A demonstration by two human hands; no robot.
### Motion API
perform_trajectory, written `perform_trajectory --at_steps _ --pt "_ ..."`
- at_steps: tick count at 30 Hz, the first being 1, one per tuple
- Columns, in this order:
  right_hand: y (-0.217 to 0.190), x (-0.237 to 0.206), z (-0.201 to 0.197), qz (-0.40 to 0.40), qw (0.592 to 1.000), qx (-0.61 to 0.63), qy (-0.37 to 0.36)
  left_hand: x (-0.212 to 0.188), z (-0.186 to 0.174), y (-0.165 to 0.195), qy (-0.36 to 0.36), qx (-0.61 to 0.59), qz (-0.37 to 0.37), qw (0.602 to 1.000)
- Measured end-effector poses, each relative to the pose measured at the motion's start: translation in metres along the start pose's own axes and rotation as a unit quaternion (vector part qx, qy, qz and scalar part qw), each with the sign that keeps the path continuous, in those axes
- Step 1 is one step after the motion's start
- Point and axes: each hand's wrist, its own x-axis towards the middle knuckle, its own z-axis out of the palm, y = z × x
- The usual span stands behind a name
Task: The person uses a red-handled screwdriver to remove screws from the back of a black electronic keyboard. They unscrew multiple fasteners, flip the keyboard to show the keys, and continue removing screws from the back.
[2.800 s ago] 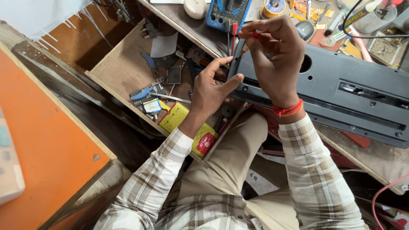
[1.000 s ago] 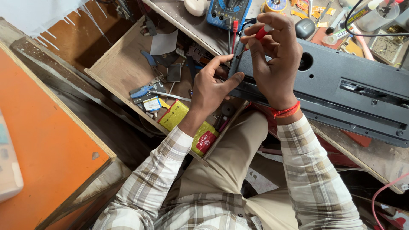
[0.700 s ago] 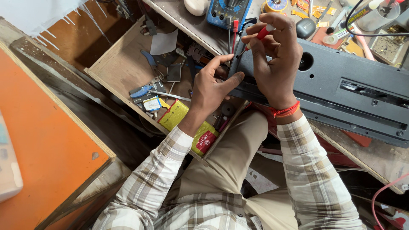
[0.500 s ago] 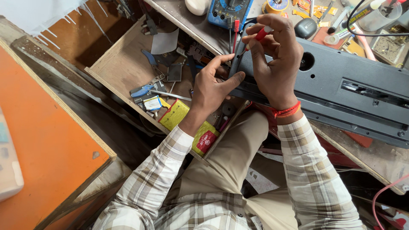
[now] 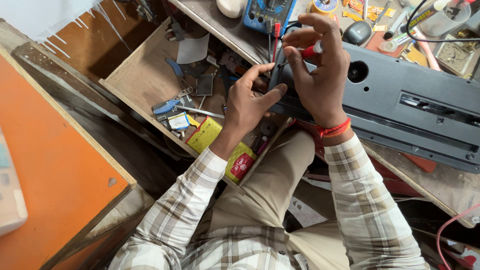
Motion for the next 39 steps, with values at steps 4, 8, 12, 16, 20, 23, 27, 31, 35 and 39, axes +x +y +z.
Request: perform_trajectory --at_steps 4,8,12,16,20,23,27,31,35,39 --pt "0.003 -0.001 0.0 0.05 0.996 0.067 -0.024 -0.001 0.001 -0.001 -0.007 -0.063 0.0 0.998" --pt "0.007 -0.003 -0.002 0.128 0.991 0.038 -0.024 -0.001 0.001 -0.001 -0.015 -0.065 -0.001 0.998" --pt "0.011 -0.006 -0.004 0.115 0.993 0.034 -0.021 -0.001 0.0 -0.001 -0.009 -0.04 0.0 0.999" --pt "0.011 -0.009 -0.005 0.117 0.991 0.056 -0.009 0.0 0.0 0.0 -0.004 -0.032 0.0 0.999" --pt "0.012 -0.007 -0.006 0.12 0.991 0.05 -0.01 0.0 0.0 0.0 -0.002 -0.025 -0.002 1.0" --pt "0.012 -0.006 -0.006 0.117 0.992 0.043 -0.019 0.0 0.0 -0.001 -0.005 -0.026 -0.002 1.0" --pt "0.011 -0.007 -0.004 0.112 0.993 0.014 -0.021 0.0 0.001 -0.003 -0.014 -0.07 0.007 0.997" --pt "0.01 -0.008 -0.004 0.115 0.993 0.022 -0.025 0.0 0.0 -0.004 -0.011 -0.052 0.009 0.999" --pt "0.013 -0.007 -0.004 0.121 0.992 0.038 -0.024 0.0 0.0 -0.004 -0.013 -0.049 0.008 0.999" --pt "0.013 -0.008 -0.004 0.128 0.991 0.044 -0.023 0.0 0.001 -0.005 -0.007 -0.046 0.006 0.999"
